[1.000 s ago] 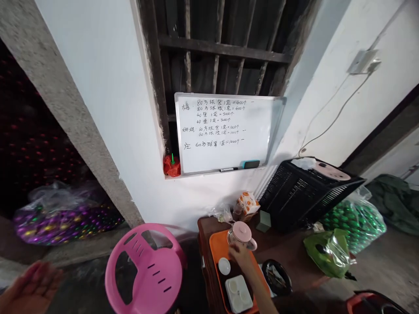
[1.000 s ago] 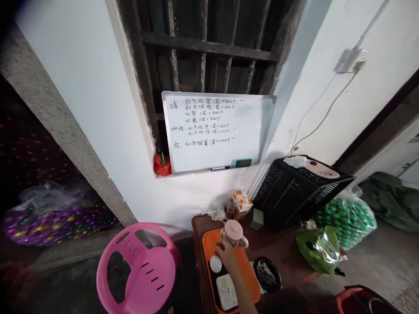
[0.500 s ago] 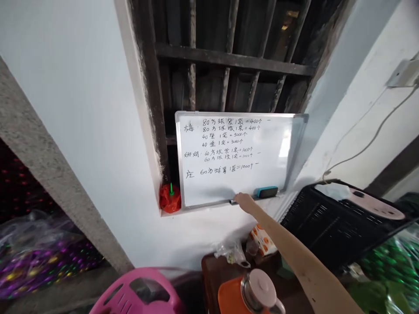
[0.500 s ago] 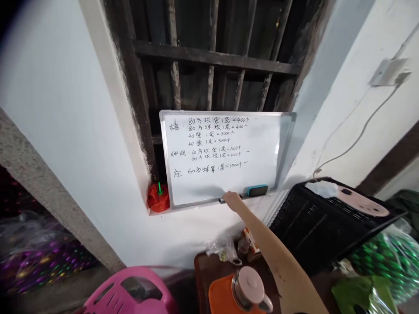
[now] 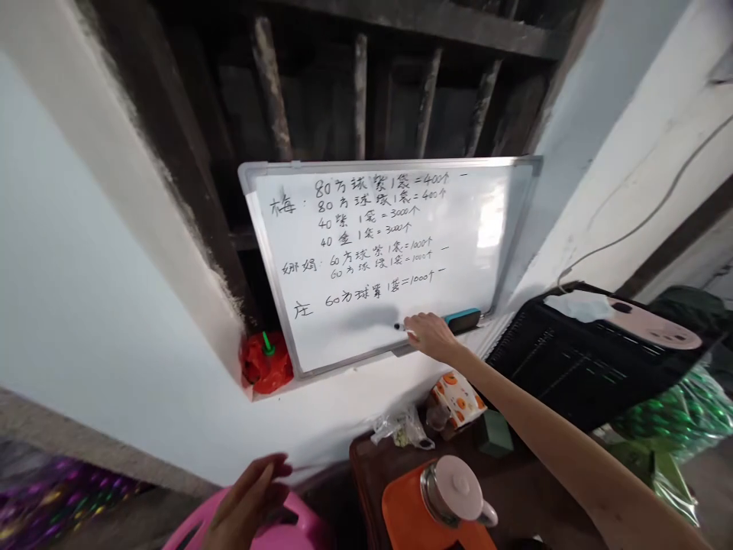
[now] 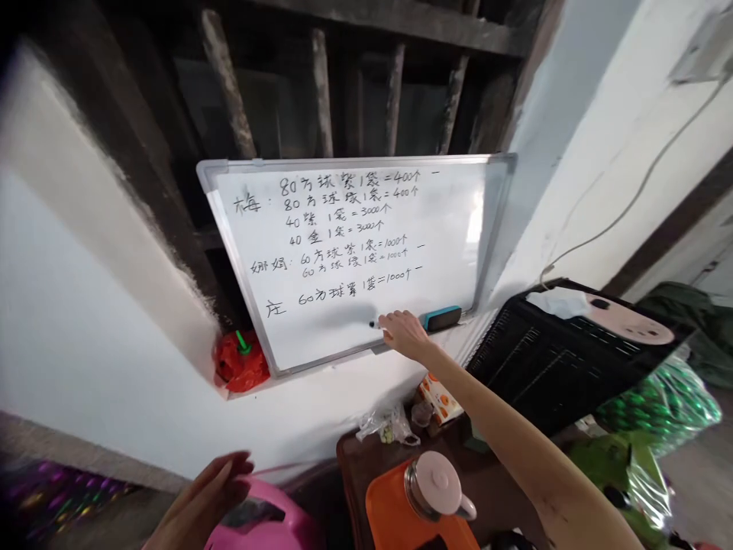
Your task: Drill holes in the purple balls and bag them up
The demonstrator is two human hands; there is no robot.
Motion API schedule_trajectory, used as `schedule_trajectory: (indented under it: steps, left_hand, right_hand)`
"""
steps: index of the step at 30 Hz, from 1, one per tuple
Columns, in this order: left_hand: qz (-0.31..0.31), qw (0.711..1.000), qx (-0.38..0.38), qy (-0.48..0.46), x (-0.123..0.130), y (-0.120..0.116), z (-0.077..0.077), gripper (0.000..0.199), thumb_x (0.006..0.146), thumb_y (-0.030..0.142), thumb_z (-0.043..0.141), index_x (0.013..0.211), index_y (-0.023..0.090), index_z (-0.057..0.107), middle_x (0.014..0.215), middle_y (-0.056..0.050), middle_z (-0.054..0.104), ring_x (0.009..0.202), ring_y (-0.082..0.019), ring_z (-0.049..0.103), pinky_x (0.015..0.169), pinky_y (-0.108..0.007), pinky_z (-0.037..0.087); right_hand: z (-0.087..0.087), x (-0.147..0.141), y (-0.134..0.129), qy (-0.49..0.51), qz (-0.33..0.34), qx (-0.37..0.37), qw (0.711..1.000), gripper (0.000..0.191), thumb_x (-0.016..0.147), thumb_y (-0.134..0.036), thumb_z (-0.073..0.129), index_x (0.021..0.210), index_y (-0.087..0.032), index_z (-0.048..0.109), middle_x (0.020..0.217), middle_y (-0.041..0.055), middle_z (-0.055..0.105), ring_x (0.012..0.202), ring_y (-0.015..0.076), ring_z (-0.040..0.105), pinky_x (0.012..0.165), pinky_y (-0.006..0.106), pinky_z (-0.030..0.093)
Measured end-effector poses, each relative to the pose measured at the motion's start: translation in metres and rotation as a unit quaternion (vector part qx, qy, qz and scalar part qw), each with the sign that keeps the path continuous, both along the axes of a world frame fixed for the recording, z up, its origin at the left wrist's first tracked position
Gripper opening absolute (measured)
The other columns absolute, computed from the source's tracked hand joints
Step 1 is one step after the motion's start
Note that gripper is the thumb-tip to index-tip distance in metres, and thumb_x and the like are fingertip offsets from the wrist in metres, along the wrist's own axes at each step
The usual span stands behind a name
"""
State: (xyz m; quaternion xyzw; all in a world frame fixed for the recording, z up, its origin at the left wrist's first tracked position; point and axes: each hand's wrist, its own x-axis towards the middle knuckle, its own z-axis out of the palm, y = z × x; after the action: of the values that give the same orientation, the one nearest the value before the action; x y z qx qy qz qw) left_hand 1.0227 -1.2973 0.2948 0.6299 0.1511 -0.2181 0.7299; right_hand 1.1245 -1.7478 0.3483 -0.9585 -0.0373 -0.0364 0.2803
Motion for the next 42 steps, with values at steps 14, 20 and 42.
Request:
schedule_trajectory:
  steps: [14, 20, 42]
  left_hand:
    - [0.006, 0.976, -0.2, -0.09, 0.0, -0.078, 0.049, 0.043, 0.072, 0.054, 0.084, 0.09, 0.015, 0.078, 0.096, -0.011, 0.077, 0.081, -0.019, 0.068, 0.079, -0.031, 0.051]
    - [0.086, 0.962, -0.246, -0.08, -0.007, -0.049, 0.051, 0.04, 0.069, 0.05, 0.088, 0.087, 0.016, 0.075, 0.086, -0.007, 0.078, 0.088, -0.019, 0.071, 0.085, -0.03, 0.052]
    - [0.311, 0.883, -0.236, -0.259, 0.018, 0.045, 0.095, 0.028, 0.083, 0.044, 0.078, 0.08, 0.018, 0.067, 0.075, 0.002, 0.07, 0.077, -0.013, 0.071, 0.093, -0.034, 0.055]
  right_hand:
    - [-0.016, -0.13, 0.242, 0.217, 0.045, 0.594, 0.773, 0.052, 0.087, -0.068, 0.057, 0.097, -0.017, 0.057, 0.075, 0.003, 0.06, 0.053, 0.0103, 0.053, 0.052, 0.024, 0.039]
    - [-0.02, -0.162, 0.255, 0.235, 0.014, 0.628, 0.742, 0.059, 0.085, -0.065, 0.062, 0.118, -0.016, 0.059, 0.078, 0.0042, 0.061, 0.062, 0.0144, 0.057, 0.057, 0.027, 0.046]
    - [-0.025, -0.282, 0.287, 0.148, -0.163, 0.542, 0.811, 0.053, 0.083, -0.062, 0.064, 0.115, -0.02, 0.065, 0.063, -0.0022, 0.042, 0.057, 0.011, 0.037, 0.055, 0.025, 0.033]
